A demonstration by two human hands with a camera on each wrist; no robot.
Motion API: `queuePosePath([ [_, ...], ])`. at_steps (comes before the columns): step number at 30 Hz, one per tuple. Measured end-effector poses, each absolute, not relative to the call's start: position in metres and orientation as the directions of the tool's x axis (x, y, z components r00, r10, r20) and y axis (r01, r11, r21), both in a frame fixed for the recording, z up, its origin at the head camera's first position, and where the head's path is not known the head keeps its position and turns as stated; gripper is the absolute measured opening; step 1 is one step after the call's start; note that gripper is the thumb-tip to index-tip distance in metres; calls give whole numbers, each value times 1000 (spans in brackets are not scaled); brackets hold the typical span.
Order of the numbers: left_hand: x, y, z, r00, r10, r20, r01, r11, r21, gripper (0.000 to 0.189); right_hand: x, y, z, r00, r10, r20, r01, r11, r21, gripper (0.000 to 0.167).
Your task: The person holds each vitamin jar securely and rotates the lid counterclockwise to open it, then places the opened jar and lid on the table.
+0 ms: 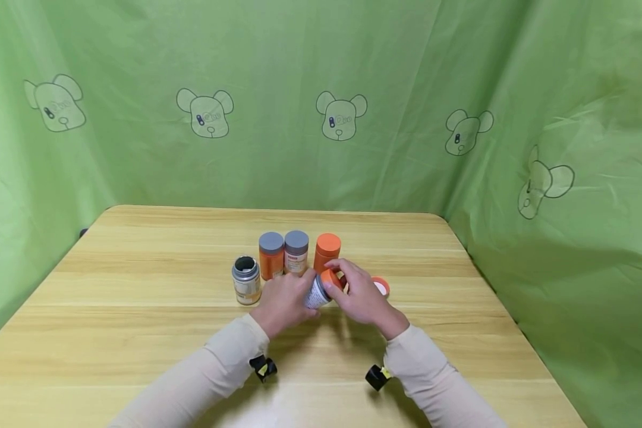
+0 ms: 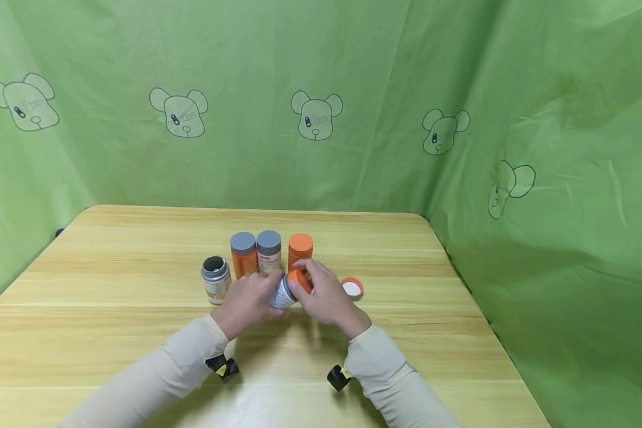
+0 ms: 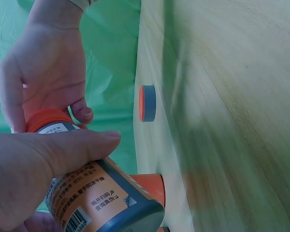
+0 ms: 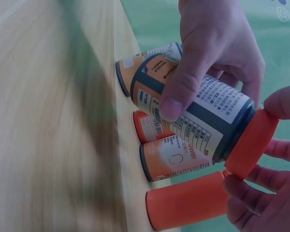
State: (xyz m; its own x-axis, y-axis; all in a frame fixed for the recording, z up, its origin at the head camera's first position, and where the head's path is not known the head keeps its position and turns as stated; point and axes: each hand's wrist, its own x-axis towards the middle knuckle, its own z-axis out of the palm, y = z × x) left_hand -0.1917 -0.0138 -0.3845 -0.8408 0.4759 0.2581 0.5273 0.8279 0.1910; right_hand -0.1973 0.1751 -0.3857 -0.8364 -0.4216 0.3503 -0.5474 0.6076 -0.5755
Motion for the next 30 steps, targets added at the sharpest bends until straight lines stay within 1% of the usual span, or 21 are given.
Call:
queuePosePath([
  [5,-192,-13,-385,-837,479,264,531,827,185,62,-197,176,-386,-833,-432,344,-552,614,-565,39],
  [12,-192,-12,-384,-837,481,260,531,827,183,62,-198,174,-386,-853,-386,351,-521,626,-580,36],
  [22,-191,-12,-380,-845,477,242,522,833,181,62,-196,176,-384,-823,-429,372,-567,588,-577,36],
  [30,-191,-12,-380,-844,477,245,524,832,183,62,-197,176,-383,-857,-377,352,-516,630,-581,36],
])
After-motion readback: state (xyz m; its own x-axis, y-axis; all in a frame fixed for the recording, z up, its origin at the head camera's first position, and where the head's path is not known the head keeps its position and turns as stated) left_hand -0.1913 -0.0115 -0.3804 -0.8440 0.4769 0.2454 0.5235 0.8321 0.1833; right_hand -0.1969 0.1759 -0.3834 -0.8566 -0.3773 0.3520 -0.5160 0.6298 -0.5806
